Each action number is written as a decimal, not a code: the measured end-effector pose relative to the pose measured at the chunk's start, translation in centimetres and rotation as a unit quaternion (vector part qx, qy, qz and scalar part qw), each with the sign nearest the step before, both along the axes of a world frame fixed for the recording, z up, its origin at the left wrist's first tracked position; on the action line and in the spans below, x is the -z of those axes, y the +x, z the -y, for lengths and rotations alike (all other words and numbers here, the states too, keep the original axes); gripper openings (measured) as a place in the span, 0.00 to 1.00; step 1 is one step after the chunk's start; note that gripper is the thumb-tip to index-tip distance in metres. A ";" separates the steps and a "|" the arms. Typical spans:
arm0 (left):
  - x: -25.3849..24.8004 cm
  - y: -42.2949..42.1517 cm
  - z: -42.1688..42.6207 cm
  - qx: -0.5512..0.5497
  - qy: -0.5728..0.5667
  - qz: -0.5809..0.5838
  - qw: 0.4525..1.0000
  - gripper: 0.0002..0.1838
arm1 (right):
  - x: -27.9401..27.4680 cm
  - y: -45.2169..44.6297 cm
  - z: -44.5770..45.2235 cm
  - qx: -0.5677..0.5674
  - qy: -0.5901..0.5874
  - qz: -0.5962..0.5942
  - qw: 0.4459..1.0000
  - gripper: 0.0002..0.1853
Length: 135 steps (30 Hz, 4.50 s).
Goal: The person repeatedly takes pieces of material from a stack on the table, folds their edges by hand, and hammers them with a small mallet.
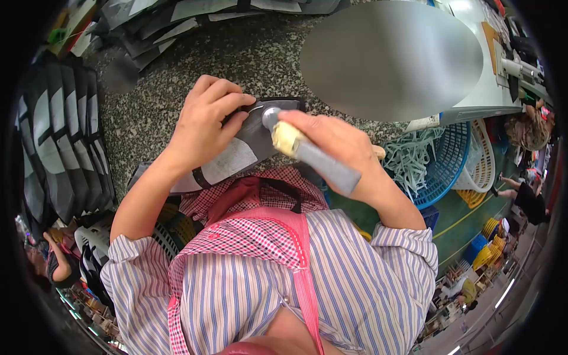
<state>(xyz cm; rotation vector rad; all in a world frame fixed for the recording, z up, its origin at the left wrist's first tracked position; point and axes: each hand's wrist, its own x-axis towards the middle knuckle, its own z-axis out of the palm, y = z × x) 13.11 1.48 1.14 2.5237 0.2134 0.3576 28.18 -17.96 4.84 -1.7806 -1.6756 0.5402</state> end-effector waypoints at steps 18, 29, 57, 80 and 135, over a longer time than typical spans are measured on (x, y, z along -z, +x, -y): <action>-0.3 0.9 1.0 0.029 -0.035 -0.004 0.999 0.14 | 1.5 -0.1 0.0 0.032 0.016 -0.013 0.999 0.34; -1.1 0.5 2.0 -0.011 -0.009 -0.081 0.997 0.14 | 2.1 -1.1 0.2 0.081 0.072 -0.109 0.988 0.33; -1.9 1.5 1.2 -0.095 -0.173 -0.132 0.971 0.13 | 1.7 -0.8 -0.5 0.089 0.059 -0.056 0.993 0.28; 0.5 0.8 -1.2 0.038 -0.040 0.034 0.998 0.12 | 0.1 0.0 -1.4 0.073 -0.008 -0.135 0.988 0.27; -0.4 -1.0 -0.4 0.026 0.067 0.009 0.997 0.15 | -1.0 0.3 -4.2 0.036 -0.081 0.022 0.996 0.24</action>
